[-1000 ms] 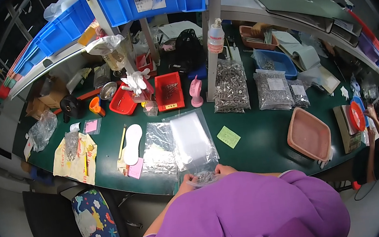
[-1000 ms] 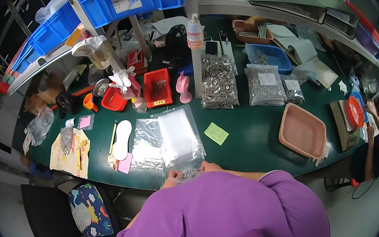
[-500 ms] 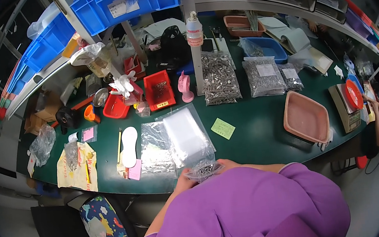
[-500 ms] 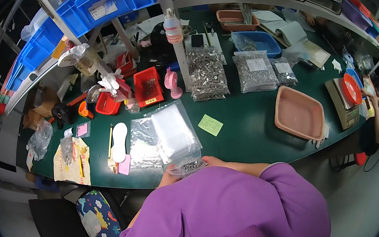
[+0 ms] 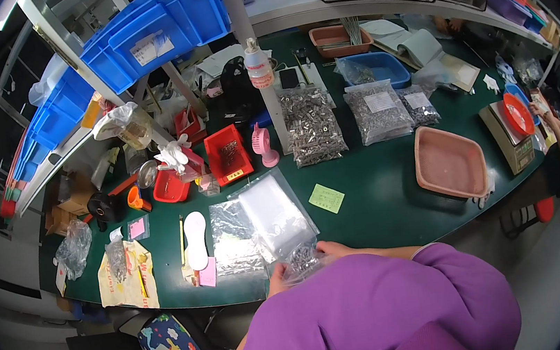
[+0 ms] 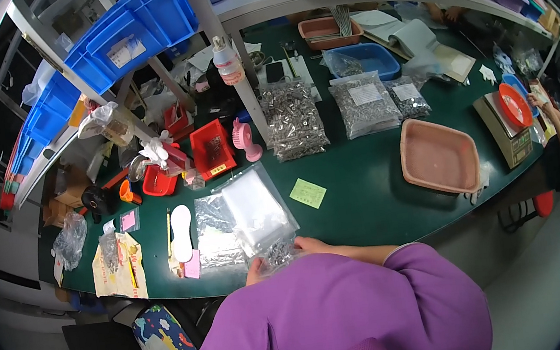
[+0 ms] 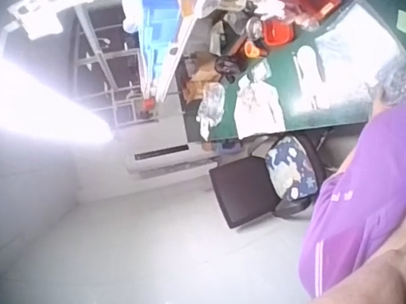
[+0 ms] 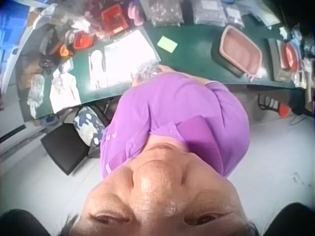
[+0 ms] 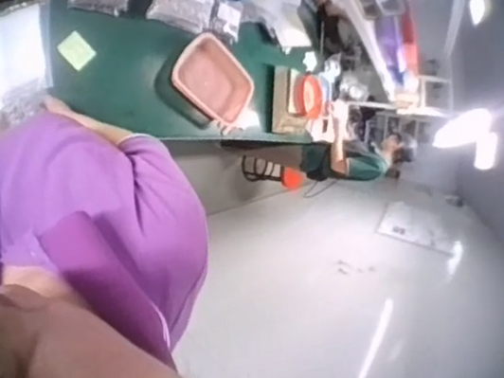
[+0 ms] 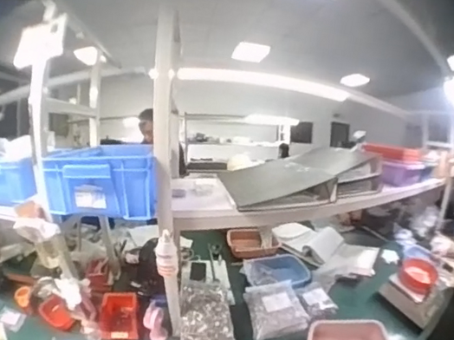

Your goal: Sorting, bagging, and labeling small metal hardware components at a manufacturing workbench.

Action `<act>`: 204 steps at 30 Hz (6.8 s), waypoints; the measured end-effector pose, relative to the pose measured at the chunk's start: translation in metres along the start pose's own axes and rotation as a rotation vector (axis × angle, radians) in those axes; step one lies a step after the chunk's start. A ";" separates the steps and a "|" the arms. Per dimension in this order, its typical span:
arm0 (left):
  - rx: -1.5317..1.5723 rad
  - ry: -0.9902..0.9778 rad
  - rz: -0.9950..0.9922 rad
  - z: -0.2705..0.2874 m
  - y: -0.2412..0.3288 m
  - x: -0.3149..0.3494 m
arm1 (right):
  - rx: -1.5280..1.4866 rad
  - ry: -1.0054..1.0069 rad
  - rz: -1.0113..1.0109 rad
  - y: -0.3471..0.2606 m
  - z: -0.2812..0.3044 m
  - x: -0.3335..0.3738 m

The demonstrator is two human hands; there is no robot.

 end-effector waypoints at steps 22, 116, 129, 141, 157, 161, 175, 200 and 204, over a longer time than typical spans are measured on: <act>-0.013 0.277 0.081 0.009 -0.035 -0.019 | 0.100 0.051 -0.094 -0.020 -0.005 -0.010; -1.273 -0.086 -0.724 0.063 0.197 0.066 | 1.119 -0.279 1.000 -0.210 0.074 0.012; -0.886 0.027 -0.571 0.072 0.166 0.065 | 0.761 -0.016 0.462 -0.333 0.155 -0.228; -0.330 1.295 -0.049 0.293 -0.035 0.043 | -0.489 0.083 -0.002 -0.372 -0.075 -0.424; -0.249 1.351 -0.133 0.281 -0.078 0.039 | -0.335 -0.262 -0.236 -0.359 -0.080 -0.402; -0.126 1.362 -0.205 0.273 -0.062 0.045 | 0.160 -0.356 -0.058 -0.288 -0.020 -0.258; -0.174 0.061 -0.287 0.066 0.097 0.046 | 0.820 0.578 -0.097 -0.053 0.091 0.029; -0.242 0.248 -0.089 0.034 0.077 0.034 | 0.252 -0.007 0.325 -0.166 -0.005 -0.004; -0.350 0.231 -0.169 0.032 0.070 0.030 | 0.298 -0.035 0.277 -0.178 -0.003 -0.001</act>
Point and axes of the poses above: each hand's wrist, its own x-axis away from the middle knuckle, its own z-axis out of the back of the hand, y = z × x, the point moved 3 cm from there along -x, towards the middle knuckle, and after that the axes turned 5 degrees about z, right-handed, at the moved point
